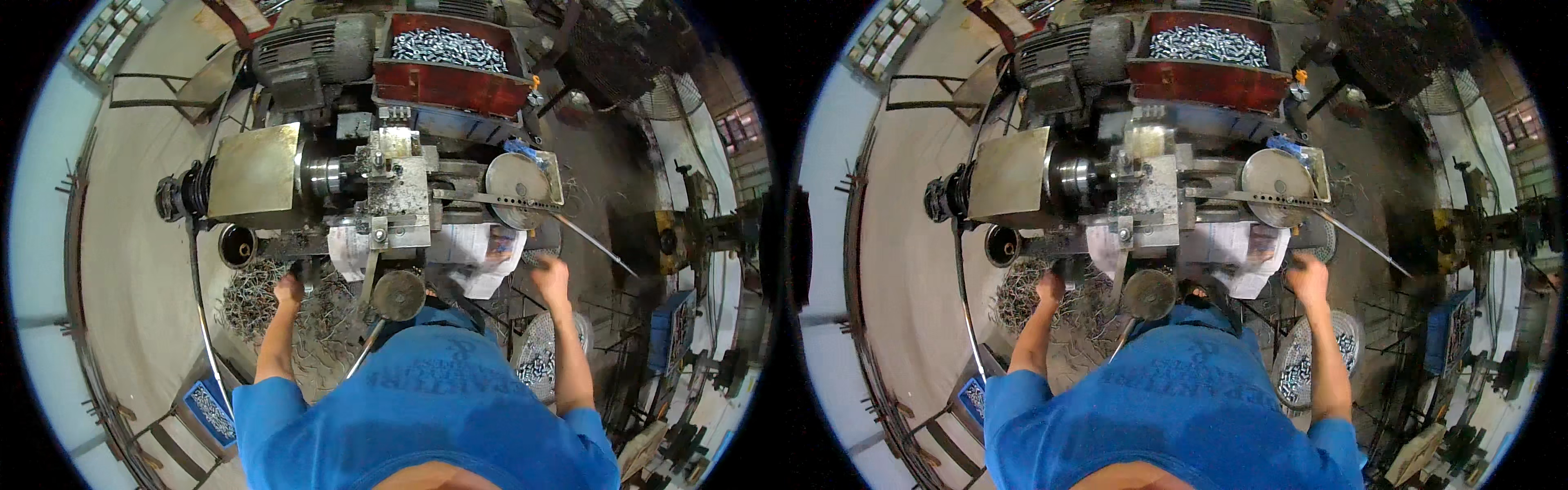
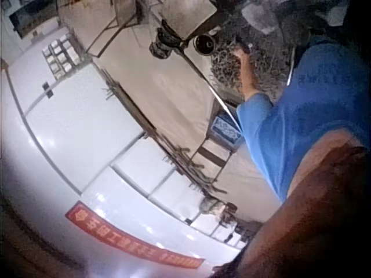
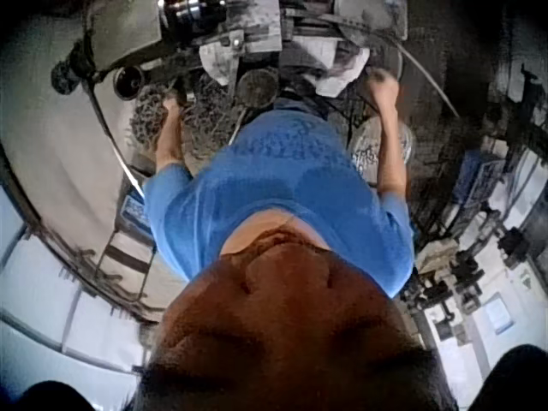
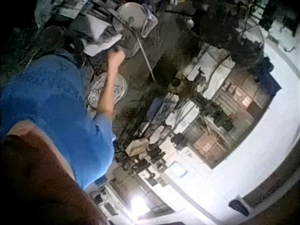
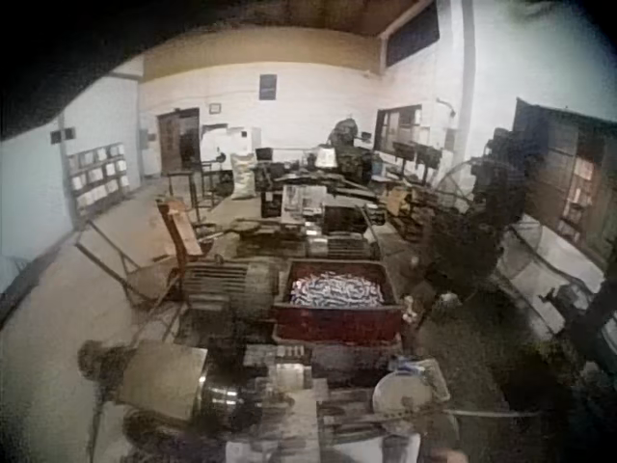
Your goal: The person operates a metal lathe by placing small metal parts into the chuck, tightening them using a chuck key, and then using hand levers to move the cutting tool against the rotating part before releasing the finished piece.
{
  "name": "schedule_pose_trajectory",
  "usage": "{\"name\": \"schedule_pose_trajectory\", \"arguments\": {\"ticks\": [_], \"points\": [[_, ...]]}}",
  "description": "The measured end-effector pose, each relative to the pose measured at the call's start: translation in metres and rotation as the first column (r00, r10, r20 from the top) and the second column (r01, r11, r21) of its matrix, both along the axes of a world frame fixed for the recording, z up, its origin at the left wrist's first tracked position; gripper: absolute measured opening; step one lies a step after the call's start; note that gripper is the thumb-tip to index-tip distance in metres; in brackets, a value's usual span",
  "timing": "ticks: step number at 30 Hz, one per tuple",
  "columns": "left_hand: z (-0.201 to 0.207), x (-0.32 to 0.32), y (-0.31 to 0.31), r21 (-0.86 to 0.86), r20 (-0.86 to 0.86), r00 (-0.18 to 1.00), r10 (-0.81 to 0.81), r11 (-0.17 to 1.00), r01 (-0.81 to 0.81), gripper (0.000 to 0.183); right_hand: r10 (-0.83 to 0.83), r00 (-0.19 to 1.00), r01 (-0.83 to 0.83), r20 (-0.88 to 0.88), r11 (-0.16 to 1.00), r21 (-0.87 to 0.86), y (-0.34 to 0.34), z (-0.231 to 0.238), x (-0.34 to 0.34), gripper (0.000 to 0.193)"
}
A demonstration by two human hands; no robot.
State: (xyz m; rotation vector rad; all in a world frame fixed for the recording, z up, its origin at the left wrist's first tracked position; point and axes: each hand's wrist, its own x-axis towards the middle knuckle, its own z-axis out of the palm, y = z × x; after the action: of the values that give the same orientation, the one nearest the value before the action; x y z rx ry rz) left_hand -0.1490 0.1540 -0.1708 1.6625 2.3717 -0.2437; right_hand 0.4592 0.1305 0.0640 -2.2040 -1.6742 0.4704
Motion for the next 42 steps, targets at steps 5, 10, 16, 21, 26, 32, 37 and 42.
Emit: {"name": "schedule_pose_trajectory", "arguments": {"ticks": [5, 10, 16, 21, 26, 32, 37, 42], "points": [[0.037, 0.022, -0.03, 0.013, 0.112, 0.983, 0.146, 0.989, -0.148, 0.033, 0.663, 0.748, -0.574, -0.016, 0.659, 0.487, 0.136, 0.082, -0.164, 0.044], [0.144, -0.027, -0.047, 0.05, 0.508, 0.861, 0.013, 0.998, -0.044, 0.033, 0.771, 0.473, -0.876, 0.428, 0.356, 0.326, 0.186, 0.073, -0.275, 0.031], [0.263, -0.118, -0.118, 0.689, 0.134, 0.914, 0.383, 0.627, -0.364, 0.025, 0.807, 0.348, -0.926, 0.476, 0.376, 0.039, 0.219, 0.055, -0.307, 0.019], [0.204, -0.073, -0.171, 0.438, 0.121, 0.714, 0.69, 0.608, -0.662, 0.048, 0.848, 0.377, -0.919, 0.373, 0.393, 0.035, 0.216, 0.055, -0.316, 0.018], [0.219, 0.011, -0.158, 0.459, 0.135, 0.746, 0.652, 0.626, -0.63, 0.044, 0.866, 0.376, -0.912, 0.33, 0.41, -0.035, 0.218, 0.045, -0.317, 0.018], [0.224, -0.003, -0.159, 0.395, 0.276, 0.809, 0.519, 0.706, -0.588, 0.035, 0.791, 0.317, -0.92, 0.524, 0.39, -0.033, 0.21, 0.067, -0.303, 0.024], [0.211, -0.048, -0.156, 0.171, 0.626, 0.694, 0.355, 0.806, -0.567, 0.024, 0.674, 0.534, -0.83, 0.511, 0.531, 0.167, 0.242, 0.145, -0.241, 0.026], [0.207, -0.048, -0.127, 0.08, 0.815, 0.467, 0.344, 0.731, -0.678, 0.017, 0.485, 0.754, -0.656, 0.442, 0.564, 0.501, 0.234, 0.169, -0.187, 0.058]]}}
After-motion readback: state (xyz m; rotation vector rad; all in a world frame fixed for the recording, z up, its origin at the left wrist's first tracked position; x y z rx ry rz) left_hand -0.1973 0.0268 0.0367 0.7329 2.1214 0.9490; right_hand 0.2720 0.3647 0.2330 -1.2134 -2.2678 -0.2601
